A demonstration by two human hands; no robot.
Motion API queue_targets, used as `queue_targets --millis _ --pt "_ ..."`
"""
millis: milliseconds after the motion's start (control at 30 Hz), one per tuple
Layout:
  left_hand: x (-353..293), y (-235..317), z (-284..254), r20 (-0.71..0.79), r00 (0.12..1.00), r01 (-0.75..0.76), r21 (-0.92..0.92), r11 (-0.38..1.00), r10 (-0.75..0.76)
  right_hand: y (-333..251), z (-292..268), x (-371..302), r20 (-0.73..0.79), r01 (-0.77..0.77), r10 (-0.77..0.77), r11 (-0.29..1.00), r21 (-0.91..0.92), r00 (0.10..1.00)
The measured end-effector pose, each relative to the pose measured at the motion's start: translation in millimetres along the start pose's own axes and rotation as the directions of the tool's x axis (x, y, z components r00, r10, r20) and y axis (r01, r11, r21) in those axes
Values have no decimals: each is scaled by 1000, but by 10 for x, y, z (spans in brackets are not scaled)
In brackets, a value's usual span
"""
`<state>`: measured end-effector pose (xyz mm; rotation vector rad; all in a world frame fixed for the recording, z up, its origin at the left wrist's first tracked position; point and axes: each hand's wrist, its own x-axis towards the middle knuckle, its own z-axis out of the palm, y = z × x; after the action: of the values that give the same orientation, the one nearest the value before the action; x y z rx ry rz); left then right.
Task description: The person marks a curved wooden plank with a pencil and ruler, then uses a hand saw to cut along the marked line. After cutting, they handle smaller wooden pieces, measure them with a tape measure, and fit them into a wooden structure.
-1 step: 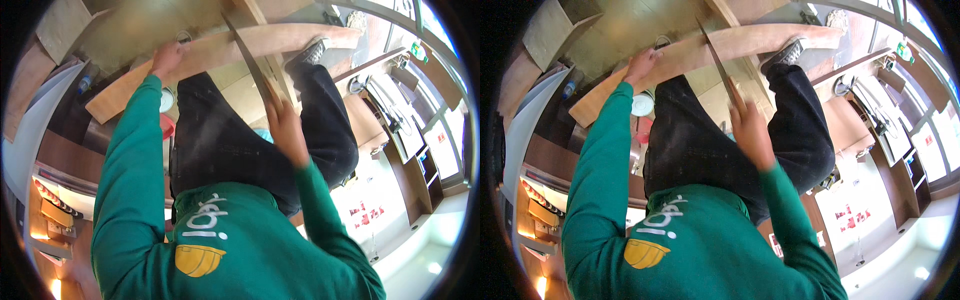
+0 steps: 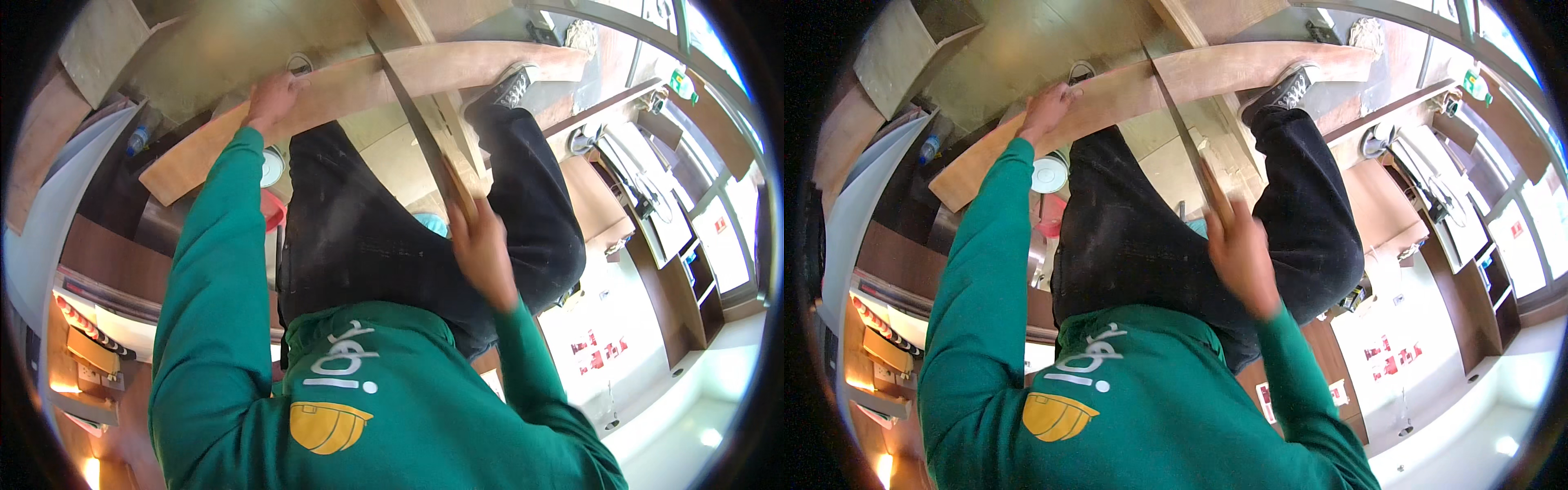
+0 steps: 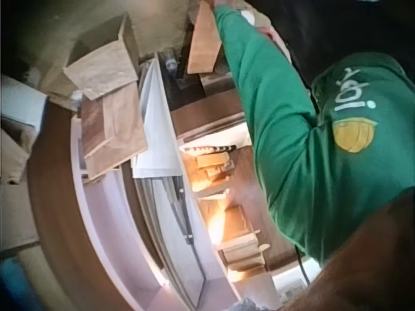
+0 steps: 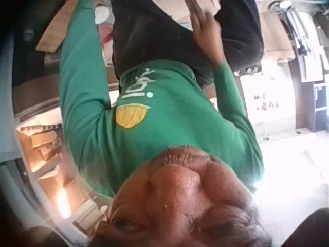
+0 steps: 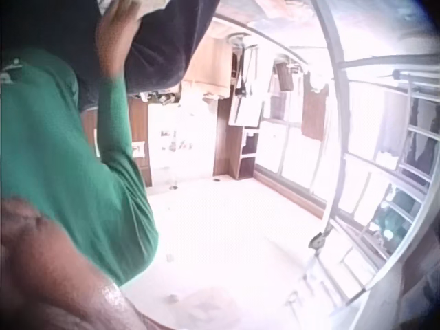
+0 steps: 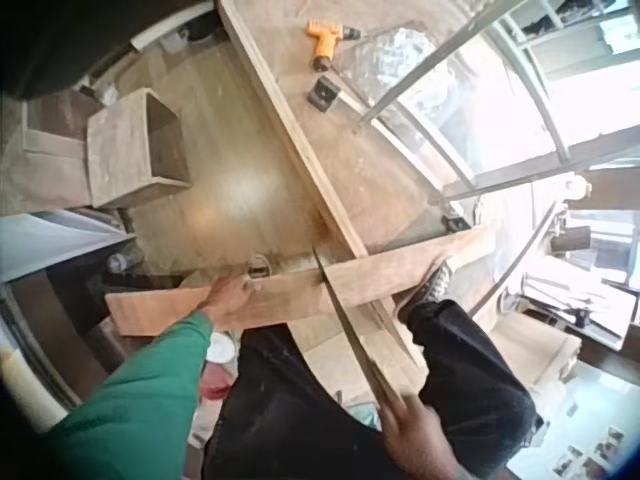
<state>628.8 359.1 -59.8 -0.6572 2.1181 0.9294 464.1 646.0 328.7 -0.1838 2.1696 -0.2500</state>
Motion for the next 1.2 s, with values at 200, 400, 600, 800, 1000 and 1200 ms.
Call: queue_targets --millis 200,400,600,800,1000,1200 --pt "29 -46 160 -84 996 25 -20 999 -26 172 79 37 -18 76 -75 995 69 997" --pt "85 14 69 25 999 27 -40 999 -26 111 1117 2102 -202 120 -112 992 28 973" --pt "-35 36 48 -56 998 24 -50 998 -27 58 109 79 3 -80 80 996 46 997" --pt "-103 125 -14 -55 997 53 -37 998 -55 1 -106 -172 22 -91 88 985 148 996" --pt "111 -58 135 -55 997 -45 10 999 45 126 1186 2046 -208 145 -141 989 2 968" --pt "15 -16 111 -57 998 33 -53 998 -36 4 -10 152 16 -24 23 999 49 1000"
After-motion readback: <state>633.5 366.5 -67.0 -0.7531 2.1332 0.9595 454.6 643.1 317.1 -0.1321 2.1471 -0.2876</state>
